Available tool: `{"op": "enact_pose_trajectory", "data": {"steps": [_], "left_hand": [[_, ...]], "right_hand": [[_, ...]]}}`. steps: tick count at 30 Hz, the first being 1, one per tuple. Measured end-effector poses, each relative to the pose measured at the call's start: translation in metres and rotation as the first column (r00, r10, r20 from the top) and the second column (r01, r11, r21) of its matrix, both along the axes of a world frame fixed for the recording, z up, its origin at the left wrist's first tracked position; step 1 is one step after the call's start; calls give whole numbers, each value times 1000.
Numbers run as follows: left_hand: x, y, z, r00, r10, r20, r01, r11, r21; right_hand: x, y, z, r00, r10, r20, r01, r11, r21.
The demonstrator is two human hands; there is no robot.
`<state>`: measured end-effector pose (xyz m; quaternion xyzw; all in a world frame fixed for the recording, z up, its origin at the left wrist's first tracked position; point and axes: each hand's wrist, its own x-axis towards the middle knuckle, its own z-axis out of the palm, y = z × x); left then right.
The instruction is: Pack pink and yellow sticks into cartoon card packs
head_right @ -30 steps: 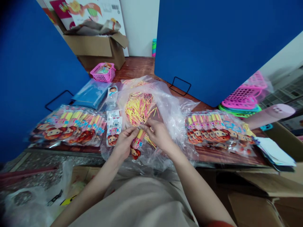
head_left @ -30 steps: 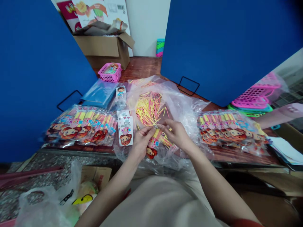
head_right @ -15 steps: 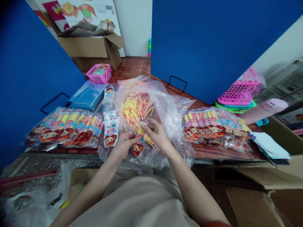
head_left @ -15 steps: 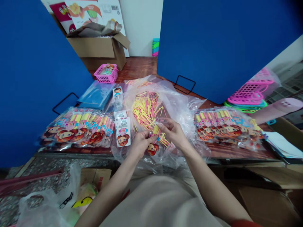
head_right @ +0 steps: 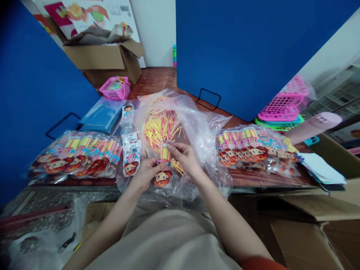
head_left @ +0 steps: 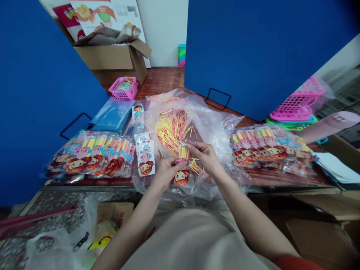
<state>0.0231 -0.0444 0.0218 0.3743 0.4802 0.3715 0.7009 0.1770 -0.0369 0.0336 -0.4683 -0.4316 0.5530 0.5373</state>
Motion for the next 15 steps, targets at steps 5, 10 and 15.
{"op": "enact_pose_trajectory", "data": {"steps": [5,10,15], "left_hand": [[-1,2,0,997,81,6,-81,997,-13],[2,3,-4,996,80,-42,-78,996,38],[6,5,0,985,-49,-168,72,988,137]], "right_hand": [[-1,2,-3,997,63,-40,-63,998,-10],[-6,0,-10,995,11,96,-15,999,41],[3,-6,-6,988,-122,94,107,983,149]]}}
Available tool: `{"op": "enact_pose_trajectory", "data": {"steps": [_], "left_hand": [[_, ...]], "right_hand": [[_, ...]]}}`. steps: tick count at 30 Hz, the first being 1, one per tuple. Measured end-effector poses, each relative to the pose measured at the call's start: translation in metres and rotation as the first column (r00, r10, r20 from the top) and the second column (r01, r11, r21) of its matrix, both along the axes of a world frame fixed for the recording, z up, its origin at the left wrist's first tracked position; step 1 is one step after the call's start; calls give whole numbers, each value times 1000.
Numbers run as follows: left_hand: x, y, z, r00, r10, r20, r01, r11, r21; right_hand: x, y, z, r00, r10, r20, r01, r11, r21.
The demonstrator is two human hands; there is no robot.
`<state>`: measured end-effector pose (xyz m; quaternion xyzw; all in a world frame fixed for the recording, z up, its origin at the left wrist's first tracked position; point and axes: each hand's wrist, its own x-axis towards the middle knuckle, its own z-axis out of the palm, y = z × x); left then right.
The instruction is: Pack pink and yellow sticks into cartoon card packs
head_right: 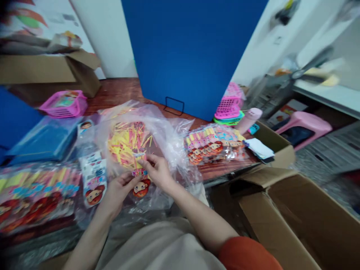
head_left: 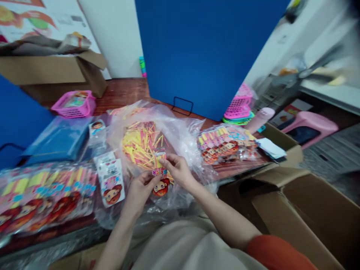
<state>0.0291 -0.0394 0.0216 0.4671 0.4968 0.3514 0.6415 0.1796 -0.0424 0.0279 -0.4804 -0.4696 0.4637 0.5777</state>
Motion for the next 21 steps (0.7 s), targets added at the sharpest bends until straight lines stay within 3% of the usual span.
{"op": "enact_pose_trajectory", "data": {"steps": [3,6,8,10,13,15,18,21], "left_hand": [[0,-1,3,998,-18,-63,16,1000,-18],[-1,-3,3,996,-23,-86,23,1000,-7],[-1,-5,2,996,-27,-90,27,1000,-6],[1,-6,1,995,-23,-94,22,1000,-13],[7,-10,4,995,-33,-90,30,999,-38],[10,-13,6,995,-48,-87,43,998,-52],[9,-17,5,993,-35,-115,29,998,-55],[-1,-17,-3,980,93,-177,-91,996,22]], "right_hand": [[42,-3,22,978,-203,52,200,977,69],[112,-6,50,893,-396,215,365,915,170],[164,-5,61,776,-505,378,435,862,260],[208,-1,62,544,-583,604,512,800,312],[249,8,47,141,-405,903,578,775,256],[259,12,33,-18,-264,964,583,781,225],[262,14,16,-72,-227,971,568,791,227],[265,9,11,-72,-264,962,545,797,259]]}}
